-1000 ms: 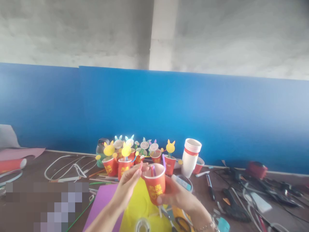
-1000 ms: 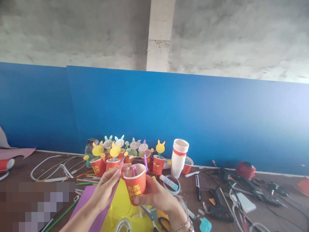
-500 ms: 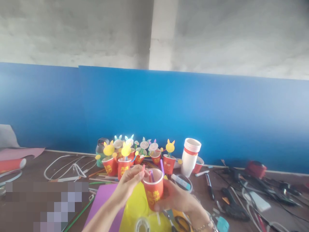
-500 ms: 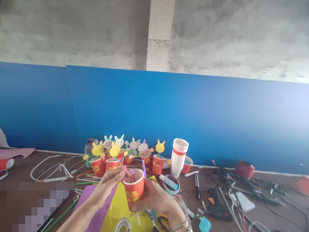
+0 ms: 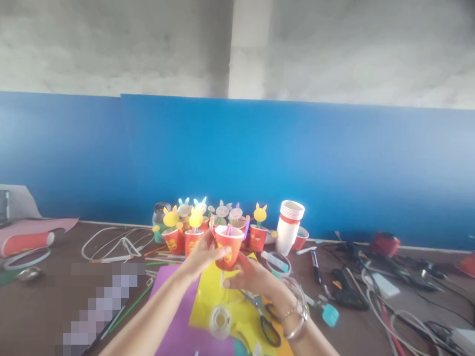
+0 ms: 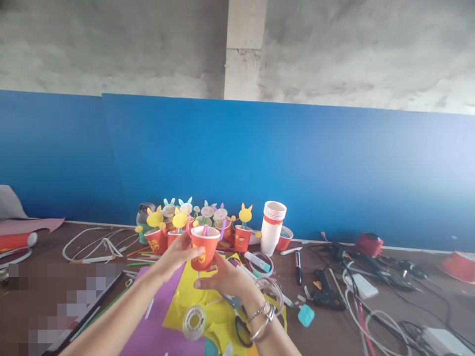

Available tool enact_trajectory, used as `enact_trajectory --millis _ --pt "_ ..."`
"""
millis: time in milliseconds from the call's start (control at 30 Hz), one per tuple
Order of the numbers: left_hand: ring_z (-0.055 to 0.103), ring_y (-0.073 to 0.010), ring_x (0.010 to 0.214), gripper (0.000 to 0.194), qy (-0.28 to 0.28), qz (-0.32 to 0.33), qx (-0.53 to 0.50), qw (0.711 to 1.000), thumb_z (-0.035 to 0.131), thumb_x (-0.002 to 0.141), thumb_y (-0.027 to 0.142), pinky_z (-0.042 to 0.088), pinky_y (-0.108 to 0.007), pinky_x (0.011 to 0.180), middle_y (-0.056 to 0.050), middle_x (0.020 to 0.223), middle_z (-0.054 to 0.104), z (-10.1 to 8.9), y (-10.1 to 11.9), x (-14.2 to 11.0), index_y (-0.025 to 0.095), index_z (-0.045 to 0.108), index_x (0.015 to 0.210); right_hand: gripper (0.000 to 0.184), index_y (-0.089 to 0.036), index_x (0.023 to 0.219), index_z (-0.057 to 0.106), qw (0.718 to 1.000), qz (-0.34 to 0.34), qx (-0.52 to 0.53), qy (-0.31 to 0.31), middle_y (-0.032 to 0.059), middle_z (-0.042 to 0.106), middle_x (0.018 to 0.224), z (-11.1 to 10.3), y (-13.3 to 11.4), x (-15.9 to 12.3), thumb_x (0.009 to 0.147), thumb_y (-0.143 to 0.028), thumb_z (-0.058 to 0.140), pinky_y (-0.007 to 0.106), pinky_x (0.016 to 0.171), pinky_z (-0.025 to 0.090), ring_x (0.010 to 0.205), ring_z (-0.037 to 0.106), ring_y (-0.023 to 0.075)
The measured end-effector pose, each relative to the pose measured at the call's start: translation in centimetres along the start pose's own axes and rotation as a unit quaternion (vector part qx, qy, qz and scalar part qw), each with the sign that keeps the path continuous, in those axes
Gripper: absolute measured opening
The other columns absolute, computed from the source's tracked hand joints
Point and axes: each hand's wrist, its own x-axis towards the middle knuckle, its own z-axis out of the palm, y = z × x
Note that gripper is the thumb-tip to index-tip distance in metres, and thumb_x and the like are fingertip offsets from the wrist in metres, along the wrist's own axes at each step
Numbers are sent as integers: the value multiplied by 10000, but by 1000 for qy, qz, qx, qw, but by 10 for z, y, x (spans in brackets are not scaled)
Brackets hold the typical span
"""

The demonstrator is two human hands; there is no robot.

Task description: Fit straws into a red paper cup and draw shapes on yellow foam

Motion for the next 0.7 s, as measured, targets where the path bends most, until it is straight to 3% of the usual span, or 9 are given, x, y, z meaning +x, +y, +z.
enact_trajectory --millis 100,133,200,233,367,433,533,633,700 --pt "575 -317 1166 588 71 37 8 997 770 707 362 460 -398 955 -138 1232 647 -11 5 7 161 572 1223 825 -217 1338 536 988 48 -131 -66 132 586 1325 11 9 -9 606 -506 785 427 998 412 1208 532 330" --pt "564 -312 1183 627 90 21 26 995 775 698 371 462 -394 960 -134 1263 630 -16 6 7 173 549 1248 840 -210 1330 551 983 48 -159 -78 144 555 1364 19 12 -13 583 -510 793 441 1033 378 1253 490 351" --pt "570 -317 1181 704 110 -29 67 991 791 680 377 470 -407 953 -148 1282 615 -27 6 2 179 501 1291 878 -175 1353 533 972 20 -214 -92 167 535 1377 37 20 -20 562 -443 805 428 1053 358 1280 455 361" --pt "586 -339 1154 736 115 -47 77 989 812 655 364 477 -436 937 -173 1257 625 -33 5 -2 160 499 1288 877 -159 1358 525 970 -20 -232 -64 164 562 1340 47 24 -23 558 -394 798 413 1061 347 1262 469 351" --pt "576 -364 1168 724 126 -90 124 980 833 614 349 446 -463 966 -175 1258 632 -50 1 -33 170 549 1255 494 -162 1239 621 956 -99 -276 8 117 673 1145 74 33 -30 760 -271 569 374 1034 352 1110 574 271" --pt "554 -377 1197 738 133 -123 155 971 841 585 341 446 -453 965 -158 1281 627 -57 -3 -51 207 565 1256 436 -183 1179 653 948 -101 -301 11 109 693 1079 78 34 -32 762 -261 552 384 999 372 1042 601 267" --pt "525 -400 1229 828 167 -161 193 953 850 556 345 455 -446 947 -172 1334 589 -71 -11 -73 231 532 1312 493 -205 1216 627 942 -104 -318 25 108 697 1072 76 33 -33 729 -257 568 415 999 362 1040 603 277" --pt "544 -449 1196 915 193 -201 247 928 834 566 417 458 -483 931 -230 1374 534 -85 -20 -82 174 470 1370 562 -161 1266 588 955 -82 -280 48 135 690 1118 71 32 -29 708 -221 559 437 997 367 1073 601 293" --pt "533 -472 1197 921 212 -174 324 906 825 578 431 442 -516 949 -254 1356 538 -85 -23 -82 139 460 1371 568 -138 1262 581 974 -63 -209 54 144 689 1120 65 34 -23 699 -217 578 429 963 406 1060 614 295"
